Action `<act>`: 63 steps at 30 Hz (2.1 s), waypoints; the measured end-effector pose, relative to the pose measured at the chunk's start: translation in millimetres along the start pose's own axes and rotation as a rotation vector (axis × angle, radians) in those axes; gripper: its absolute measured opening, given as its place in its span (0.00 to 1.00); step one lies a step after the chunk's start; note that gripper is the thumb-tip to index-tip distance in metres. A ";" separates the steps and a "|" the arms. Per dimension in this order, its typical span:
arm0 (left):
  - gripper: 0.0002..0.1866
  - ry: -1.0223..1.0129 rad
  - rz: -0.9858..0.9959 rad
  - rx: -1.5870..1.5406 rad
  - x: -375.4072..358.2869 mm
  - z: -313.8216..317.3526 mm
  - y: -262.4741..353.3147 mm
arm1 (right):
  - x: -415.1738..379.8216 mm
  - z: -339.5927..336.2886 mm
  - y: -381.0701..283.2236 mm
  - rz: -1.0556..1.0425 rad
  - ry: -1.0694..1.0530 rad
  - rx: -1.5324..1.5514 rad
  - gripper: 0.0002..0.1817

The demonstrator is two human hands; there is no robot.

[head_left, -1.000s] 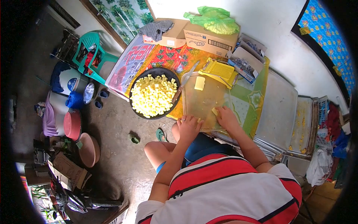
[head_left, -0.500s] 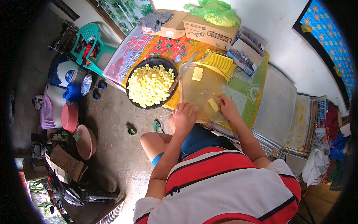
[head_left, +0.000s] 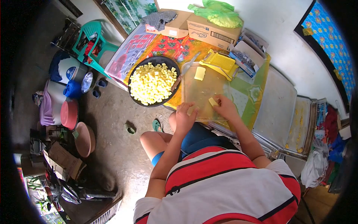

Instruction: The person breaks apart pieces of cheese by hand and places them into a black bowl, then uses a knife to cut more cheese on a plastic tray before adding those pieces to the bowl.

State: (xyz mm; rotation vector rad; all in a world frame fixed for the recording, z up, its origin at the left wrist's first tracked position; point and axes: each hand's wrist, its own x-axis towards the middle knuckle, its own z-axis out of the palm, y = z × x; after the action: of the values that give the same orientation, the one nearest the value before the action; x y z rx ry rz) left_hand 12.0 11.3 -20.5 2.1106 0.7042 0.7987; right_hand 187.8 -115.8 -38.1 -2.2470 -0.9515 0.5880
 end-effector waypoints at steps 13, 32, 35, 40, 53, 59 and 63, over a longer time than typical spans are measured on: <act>0.08 -0.092 -0.175 -0.151 -2.1 2.8 2.6 | 6.0 15.6 8.1 -0.105 0.002 0.021 0.25; 0.13 -0.185 -0.457 -0.621 17.3 -12.2 -9.8 | 15.2 1.5 -22.0 0.238 -0.395 1.171 0.16; 0.11 -0.185 -0.511 -0.810 31.3 -25.4 8.0 | 14.0 -14.3 -41.4 0.282 -0.571 1.501 0.18; 0.12 -0.148 -0.485 -0.896 44.4 -34.1 27.1 | 9.3 -27.8 -69.5 0.248 -0.751 1.725 0.14; 0.14 -0.294 -0.512 -0.791 54.5 -52.7 37.0 | -1.2 -21.0 -91.3 0.139 -0.553 1.409 0.12; 0.12 -0.311 -0.589 -0.957 51.6 -50.3 34.9 | -6.1 -22.1 -98.9 0.088 -0.474 1.294 0.13; 0.10 -0.318 -0.643 -1.072 47.4 -49.0 31.5 | -4.5 -19.0 -95.9 0.075 -0.469 1.277 0.13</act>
State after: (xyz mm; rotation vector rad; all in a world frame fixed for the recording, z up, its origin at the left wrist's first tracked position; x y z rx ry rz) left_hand 14.3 48.7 44.6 0.9154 0.5381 0.3186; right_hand 150.8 -73.6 42.1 -1.0010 -0.4221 1.3156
